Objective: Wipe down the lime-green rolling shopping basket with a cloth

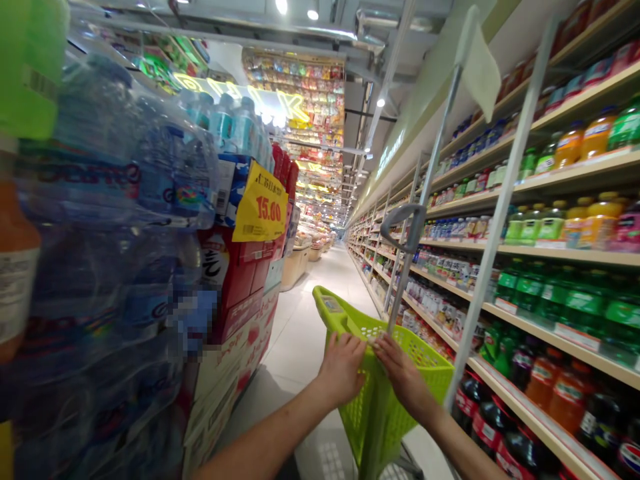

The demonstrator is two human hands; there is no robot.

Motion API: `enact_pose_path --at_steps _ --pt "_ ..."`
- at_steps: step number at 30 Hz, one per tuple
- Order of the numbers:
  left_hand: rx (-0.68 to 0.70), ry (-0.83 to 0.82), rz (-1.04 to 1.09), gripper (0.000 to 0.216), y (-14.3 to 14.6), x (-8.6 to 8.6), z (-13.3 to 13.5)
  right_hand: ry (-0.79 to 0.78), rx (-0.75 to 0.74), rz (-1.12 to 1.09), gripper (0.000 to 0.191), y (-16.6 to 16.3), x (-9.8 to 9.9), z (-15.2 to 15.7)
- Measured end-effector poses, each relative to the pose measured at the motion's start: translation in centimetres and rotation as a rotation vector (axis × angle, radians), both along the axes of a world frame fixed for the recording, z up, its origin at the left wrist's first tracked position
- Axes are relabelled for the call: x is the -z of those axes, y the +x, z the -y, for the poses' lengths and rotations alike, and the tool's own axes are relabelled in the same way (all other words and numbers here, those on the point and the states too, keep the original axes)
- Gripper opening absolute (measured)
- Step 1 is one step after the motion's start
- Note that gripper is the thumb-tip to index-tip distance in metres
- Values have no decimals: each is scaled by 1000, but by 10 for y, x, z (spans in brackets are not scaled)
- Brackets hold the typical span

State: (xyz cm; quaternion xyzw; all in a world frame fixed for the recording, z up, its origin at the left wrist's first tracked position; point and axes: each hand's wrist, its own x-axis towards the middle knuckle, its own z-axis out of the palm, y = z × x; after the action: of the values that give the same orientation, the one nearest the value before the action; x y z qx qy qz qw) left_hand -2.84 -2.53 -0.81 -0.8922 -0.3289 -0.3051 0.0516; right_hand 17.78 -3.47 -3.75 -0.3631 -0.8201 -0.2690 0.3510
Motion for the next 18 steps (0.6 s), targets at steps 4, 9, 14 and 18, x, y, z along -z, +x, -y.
enact_pose_path --at_steps 4,9,14,18 --pt "3 -40 -16 56 -2 0 -17 -34 55 -336 35 3 15 17" --pt "-50 -33 -75 49 8 -3 -33 -140 77 -565 34 -24 -1 28" --pt "-33 12 -64 53 13 -1 -21 -33 123 -480 33 -16 -7 29" --pt "16 16 -92 54 5 -5 -24 -53 279 -576 34 -1 -3 32"
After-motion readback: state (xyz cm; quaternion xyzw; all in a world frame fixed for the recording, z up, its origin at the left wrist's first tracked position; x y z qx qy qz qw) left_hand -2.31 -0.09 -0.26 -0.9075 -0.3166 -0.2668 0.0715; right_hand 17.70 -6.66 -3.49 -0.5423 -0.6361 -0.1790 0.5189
